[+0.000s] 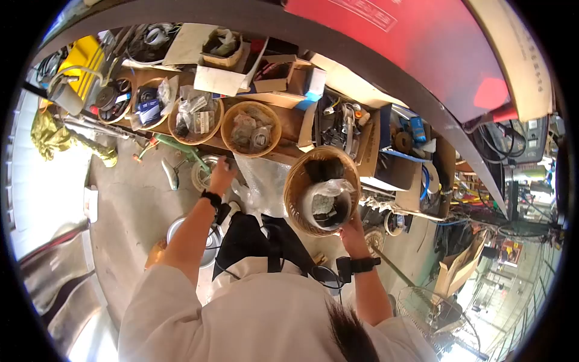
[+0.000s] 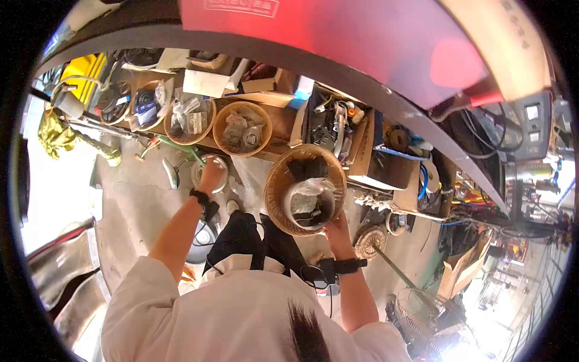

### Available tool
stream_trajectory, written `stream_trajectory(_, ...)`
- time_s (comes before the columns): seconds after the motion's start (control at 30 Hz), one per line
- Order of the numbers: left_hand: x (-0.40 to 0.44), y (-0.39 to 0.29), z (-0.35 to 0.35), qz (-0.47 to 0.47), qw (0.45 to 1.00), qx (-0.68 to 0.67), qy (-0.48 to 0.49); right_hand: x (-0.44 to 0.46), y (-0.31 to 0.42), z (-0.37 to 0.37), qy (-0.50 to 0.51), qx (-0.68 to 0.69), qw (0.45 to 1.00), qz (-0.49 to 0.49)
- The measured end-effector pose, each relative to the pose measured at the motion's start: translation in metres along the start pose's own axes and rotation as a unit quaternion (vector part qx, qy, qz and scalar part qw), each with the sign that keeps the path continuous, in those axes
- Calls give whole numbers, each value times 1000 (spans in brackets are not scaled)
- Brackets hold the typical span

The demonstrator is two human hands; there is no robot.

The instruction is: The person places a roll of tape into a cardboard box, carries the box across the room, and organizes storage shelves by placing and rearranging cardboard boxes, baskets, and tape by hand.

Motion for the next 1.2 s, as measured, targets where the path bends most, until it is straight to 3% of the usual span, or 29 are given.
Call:
stream_trajectory(0.07,-25,18,3,22,999,-43,17,8,4,-8,11,-49,999,11)
stream_trajectory(0.2,-59,97,-2,49,991,-112,47,34,-30,-46,72,-41,992,-92)
stream_trajectory(0.27,-72,126,1,-2,994,-80,75,44,-41,-73,100,-49,988,-104)
stream_trajectory(0.33,-75,164,-2,16,984,-161,76,62,-52,-101,118,-30,987,-109)
stream_trajectory(0.37,-81,159,6,25,976,-201,76,69,-54,-112,130,-25,985,-112)
stream_trajectory(0.43,-105,154,28,212,908,-359,40,98,-67,-118,136,4,983,-122)
stream_trajectory(0.57,-132,113,62,236,934,-268,-11,164,-111,-102,75,87,982,-149)
stream_trajectory(0.67,-143,114,72,246,924,-290,-43,186,-110,-98,23,148,975,-165)
stream_trajectory(0.77,-152,119,76,257,888,-379,-37,186,-91,-120,1,77,992,-103)
stream_trajectory(0.97,-153,130,67,244,888,-389,-30,201,-119,-144,55,58,984,-161)
stream_trajectory(1.2,-161,125,74,271,902,-332,-56,212,-119,-196,21,116,972,-203)
Point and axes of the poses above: each hand's wrist, its own x-axis towards the middle knuckle, its own z-axis out of the back of the hand, y = z × x, the point moved 6 cm from there along x, towards the middle knuckle, and after that the axes turned 8 degrees about -y, right-handed, at the moved point
